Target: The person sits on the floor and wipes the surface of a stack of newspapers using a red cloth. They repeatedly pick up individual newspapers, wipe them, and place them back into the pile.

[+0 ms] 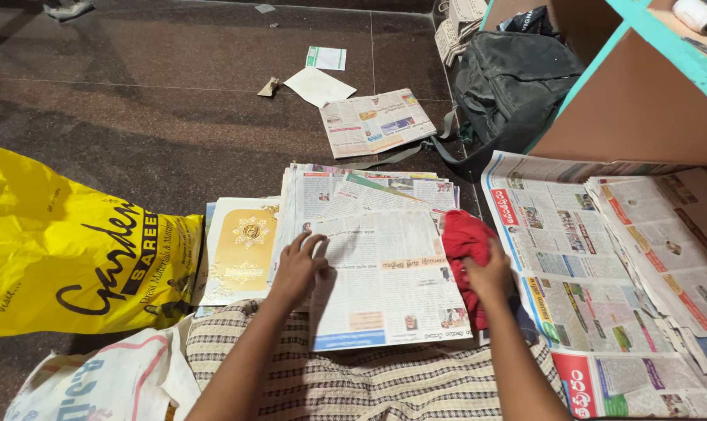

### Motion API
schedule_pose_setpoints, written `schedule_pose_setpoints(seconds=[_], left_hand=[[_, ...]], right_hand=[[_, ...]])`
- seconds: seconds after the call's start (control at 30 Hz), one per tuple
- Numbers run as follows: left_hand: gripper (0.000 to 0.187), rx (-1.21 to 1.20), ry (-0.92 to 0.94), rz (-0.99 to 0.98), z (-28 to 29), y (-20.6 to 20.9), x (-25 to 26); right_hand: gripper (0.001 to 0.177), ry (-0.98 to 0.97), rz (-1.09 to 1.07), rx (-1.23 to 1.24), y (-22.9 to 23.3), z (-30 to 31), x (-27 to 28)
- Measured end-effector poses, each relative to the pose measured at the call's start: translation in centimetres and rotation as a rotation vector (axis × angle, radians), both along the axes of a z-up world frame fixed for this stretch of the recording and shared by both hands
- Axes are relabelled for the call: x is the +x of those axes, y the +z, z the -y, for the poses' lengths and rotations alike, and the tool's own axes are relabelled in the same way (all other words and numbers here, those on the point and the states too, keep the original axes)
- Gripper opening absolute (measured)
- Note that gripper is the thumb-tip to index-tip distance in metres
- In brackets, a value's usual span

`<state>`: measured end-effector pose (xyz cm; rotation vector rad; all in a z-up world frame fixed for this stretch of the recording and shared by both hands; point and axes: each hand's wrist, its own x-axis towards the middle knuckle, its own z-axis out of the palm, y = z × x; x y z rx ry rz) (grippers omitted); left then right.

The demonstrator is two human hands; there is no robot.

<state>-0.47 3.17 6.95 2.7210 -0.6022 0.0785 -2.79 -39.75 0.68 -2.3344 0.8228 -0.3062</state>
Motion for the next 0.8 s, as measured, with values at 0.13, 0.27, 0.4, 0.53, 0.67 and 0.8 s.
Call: schedule_pose_setpoints(seconds=[0.13, 0.27, 0.4, 0.53, 0.67, 0.8], left_hand=[[0.030, -0.004, -0.006, -0.038, -0.3, -2.8, -0.8], [0.031, -0.175, 0.025, -0.043, -0.3, -4.1, -1.6], [0.039, -0.168, 0.040, -0.046, 0.0, -3.6, -1.9], [0.055, -0.066, -0.023, -0.012, 0.1, -3.7, -1.6], [0.066, 0.017, -0.049, -0.070, 0.1, -3.9, -1.9], [0.066, -0.009, -0.008, -0.177, 0.4, -3.4, -1.9]], right_hand=[[0.086, -0.107, 0.158, -0.148, 5.6, 1.3, -1.2], [0.077, -0.059, 0.440, -0.271, 13.1, -0.6, -2.3], [0.072, 0.246, 0.651, -0.359, 17.2, -6.8, -1.2], [0.079, 0.428, 0.176, 0.346, 16.5, -16.3, -0.7], [0.078, 0.760, 0.015, -0.132, 12.5, -24.0, -0.6], [0.083, 0.837, 0.048, -0.341, 8.5, -25.8, 0.0]])
